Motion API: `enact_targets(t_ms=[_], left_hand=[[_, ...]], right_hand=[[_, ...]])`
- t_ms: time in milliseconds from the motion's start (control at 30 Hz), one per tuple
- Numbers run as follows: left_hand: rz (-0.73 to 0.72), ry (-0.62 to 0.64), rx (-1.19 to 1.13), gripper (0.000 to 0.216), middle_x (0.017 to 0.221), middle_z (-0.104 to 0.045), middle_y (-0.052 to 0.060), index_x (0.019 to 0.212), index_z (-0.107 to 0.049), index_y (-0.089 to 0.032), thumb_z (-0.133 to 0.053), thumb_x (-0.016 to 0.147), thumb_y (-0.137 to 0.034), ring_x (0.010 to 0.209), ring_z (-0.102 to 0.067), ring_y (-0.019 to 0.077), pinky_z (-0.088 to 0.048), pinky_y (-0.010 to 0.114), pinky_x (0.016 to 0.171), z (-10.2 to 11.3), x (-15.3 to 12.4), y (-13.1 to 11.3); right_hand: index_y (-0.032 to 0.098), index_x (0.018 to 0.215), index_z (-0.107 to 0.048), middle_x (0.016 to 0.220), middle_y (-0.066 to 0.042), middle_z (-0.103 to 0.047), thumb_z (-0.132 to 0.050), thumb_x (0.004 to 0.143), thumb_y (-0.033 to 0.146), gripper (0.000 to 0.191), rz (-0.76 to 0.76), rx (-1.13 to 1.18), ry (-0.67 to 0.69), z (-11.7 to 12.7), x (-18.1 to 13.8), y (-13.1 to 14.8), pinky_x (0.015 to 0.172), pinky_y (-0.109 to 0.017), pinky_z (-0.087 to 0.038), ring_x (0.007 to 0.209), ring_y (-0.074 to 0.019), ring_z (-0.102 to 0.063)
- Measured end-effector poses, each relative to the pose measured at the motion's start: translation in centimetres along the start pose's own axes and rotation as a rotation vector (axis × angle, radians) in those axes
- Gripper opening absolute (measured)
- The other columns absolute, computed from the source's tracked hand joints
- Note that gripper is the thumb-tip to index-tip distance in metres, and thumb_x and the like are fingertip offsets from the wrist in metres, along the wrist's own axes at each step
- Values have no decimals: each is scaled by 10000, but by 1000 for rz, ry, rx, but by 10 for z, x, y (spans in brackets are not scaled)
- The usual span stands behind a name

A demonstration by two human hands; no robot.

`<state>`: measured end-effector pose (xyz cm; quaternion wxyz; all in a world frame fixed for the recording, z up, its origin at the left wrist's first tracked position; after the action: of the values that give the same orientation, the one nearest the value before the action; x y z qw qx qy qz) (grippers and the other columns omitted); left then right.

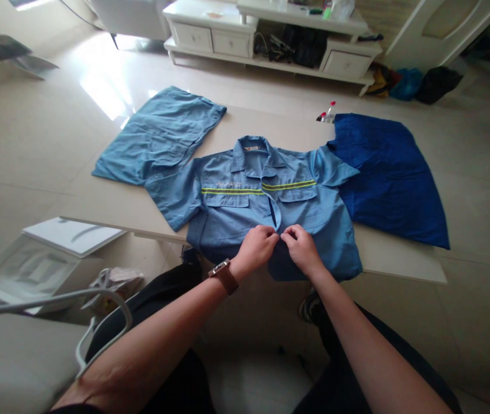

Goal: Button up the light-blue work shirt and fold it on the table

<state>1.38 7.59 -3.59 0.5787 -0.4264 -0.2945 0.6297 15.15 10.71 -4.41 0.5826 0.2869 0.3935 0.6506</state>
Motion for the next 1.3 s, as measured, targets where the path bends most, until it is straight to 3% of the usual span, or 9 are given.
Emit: enact_targets(t_ms=[133,333,467,700,833,967,1100,1200,1300], left_hand=[[6,36,60,365,560,-376,-35,557,-414,-194,-467,917,-224,585,-332,116,-202,299,598,-6,-1,2],[61,174,125,341,568,-491,-8,605,-579,-171,-496,926,-252,567,-379,127,-236,291,588,-16,-4,2],[8,265,190,331,615,-602,33,649,-664,-146,-502,928,-218,554,-417,128,-266,283,583,-24,-7,-4],[-37,373,353,343,776,-729,122,764,-749,-142,-483,947,-259,621,-583,184,-370,295,632,-42,-13,9],[4,342,358,305,782,-735,133,717,-718,-161,-528,926,-277,693,-655,216,-404,296,645,-40,-14,15],[78,288,372,232,766,-721,115,721,-684,-183,-603,892,-318,748,-681,243,-413,297,647,-27,-13,14],[118,151,437,149,903,-743,95,965,-702,-206,-574,912,-263,846,-691,241,-452,298,712,-4,-6,14],[71,40,503,306,1079,-730,102,1233,-640,-198,-571,936,-229,984,-690,237,-483,307,812,12,1,13],[35,53,548,355,1201,-681,116,1309,-631,-201,-570,962,-242,1057,-684,239,-501,320,876,11,5,16]], right_hand=[[241,659,-533,747,-10,-572,-534,797,401,212,18,-38,34,-3,-2,-1,726,-333,-419,753,-202,-542],[248,809,-547,797,-12,-633,-553,839,469,223,8,-4,-6,0,-4,-1,767,-351,-464,772,-212,-589],[245,936,-548,877,-37,-663,-619,823,508,295,19,15,-38,1,-3,-1,788,-381,-518,804,-229,-636],[235,1143,-549,932,-22,-689,-631,693,244,458,-2,-31,20,-7,-4,-10,672,-323,-519,642,-167,-617],[245,1165,-592,940,-19,-713,-554,659,143,518,26,-103,32,-7,-5,-6,632,-295,-481,579,-143,-580],[248,1091,-627,938,-28,-732,-534,672,143,441,40,-108,29,-5,-6,-2,599,-286,-462,570,-151,-579],[254,1120,-643,974,-27,-749,-537,677,143,469,43,-94,39,-4,-7,2,592,-286,-457,538,-142,-550],[259,1161,-669,999,-24,-753,-540,682,129,512,48,-110,42,-3,-8,5,620,-291,-470,532,-134,-535],[258,1196,-709,1036,-32,-759,-535,689,112,556,81,-139,52,-4,-9,8,696,-315,-505,585,-149,-568]])
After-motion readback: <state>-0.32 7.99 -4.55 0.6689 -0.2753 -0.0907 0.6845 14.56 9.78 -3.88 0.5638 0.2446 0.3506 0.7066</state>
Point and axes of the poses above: each hand's wrist, its own x-axis towards the middle knuckle, its own z-axis out of the back of the hand, y = z × x, the point moved 8 cm from there along x, towards the middle knuckle
